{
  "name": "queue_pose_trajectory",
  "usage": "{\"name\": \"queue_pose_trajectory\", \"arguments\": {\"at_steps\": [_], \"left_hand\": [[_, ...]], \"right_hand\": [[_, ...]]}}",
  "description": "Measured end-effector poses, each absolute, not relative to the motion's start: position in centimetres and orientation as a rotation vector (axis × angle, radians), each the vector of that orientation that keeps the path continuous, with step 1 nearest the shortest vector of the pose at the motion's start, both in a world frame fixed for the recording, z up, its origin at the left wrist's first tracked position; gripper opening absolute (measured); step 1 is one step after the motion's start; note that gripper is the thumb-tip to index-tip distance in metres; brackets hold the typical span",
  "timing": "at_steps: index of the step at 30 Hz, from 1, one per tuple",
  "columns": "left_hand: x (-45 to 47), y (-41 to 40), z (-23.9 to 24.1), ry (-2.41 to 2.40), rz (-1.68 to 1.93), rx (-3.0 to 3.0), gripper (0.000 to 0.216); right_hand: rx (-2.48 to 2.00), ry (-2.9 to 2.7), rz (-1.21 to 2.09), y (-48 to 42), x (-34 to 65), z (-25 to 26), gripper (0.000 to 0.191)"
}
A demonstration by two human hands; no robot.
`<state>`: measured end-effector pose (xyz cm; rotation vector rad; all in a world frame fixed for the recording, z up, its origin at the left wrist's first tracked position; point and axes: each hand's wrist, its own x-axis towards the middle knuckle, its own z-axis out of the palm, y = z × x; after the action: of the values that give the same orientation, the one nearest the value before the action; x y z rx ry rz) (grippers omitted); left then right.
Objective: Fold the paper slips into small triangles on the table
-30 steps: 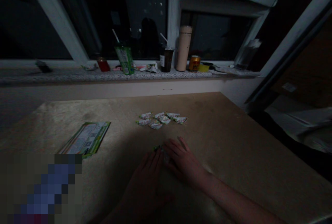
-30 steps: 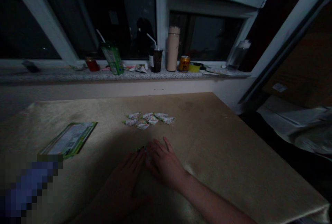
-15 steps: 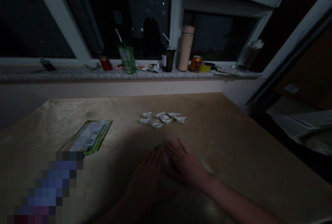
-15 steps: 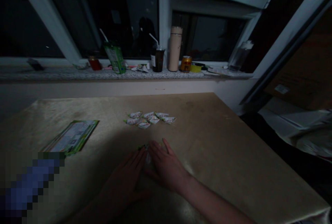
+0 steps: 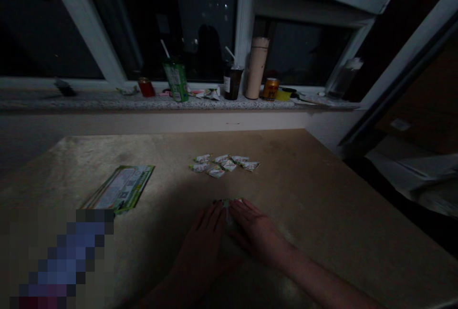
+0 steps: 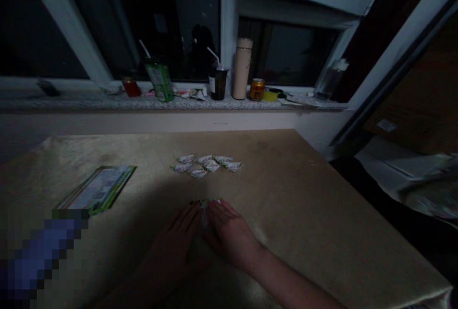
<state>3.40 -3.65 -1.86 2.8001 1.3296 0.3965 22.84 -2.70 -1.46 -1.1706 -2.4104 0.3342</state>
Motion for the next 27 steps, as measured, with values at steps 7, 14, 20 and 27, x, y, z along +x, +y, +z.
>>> {"name": "queue_pose_trajectory", "arguments": {"at_steps": [7,14,20,27], "left_hand": [[3.4,-3.2,-2.1,1.21,0.45,2.776,0.074],[4.0,-3.3,-1.5,1.31,0.417,2.771,0.077],[4.2,-3.3,-1.0,1.326,0.378,2.781,0.079],[3.9,-3.5,-1.8,1.368,0.438,2.796,0.078]], "right_hand": [[-1.173,-2.383,0.432,-2.8,23.1,-1.3,0.057],[-1.235,-2.395,0.434,-3.0,22.9,-1.2,0.06],[-1.283,-2.415,0.386,-3.1,22.8,-1.0,0.062],[-1.267,-2.432,0.306,-3.0,22.6,-0.8,0.056]]}}
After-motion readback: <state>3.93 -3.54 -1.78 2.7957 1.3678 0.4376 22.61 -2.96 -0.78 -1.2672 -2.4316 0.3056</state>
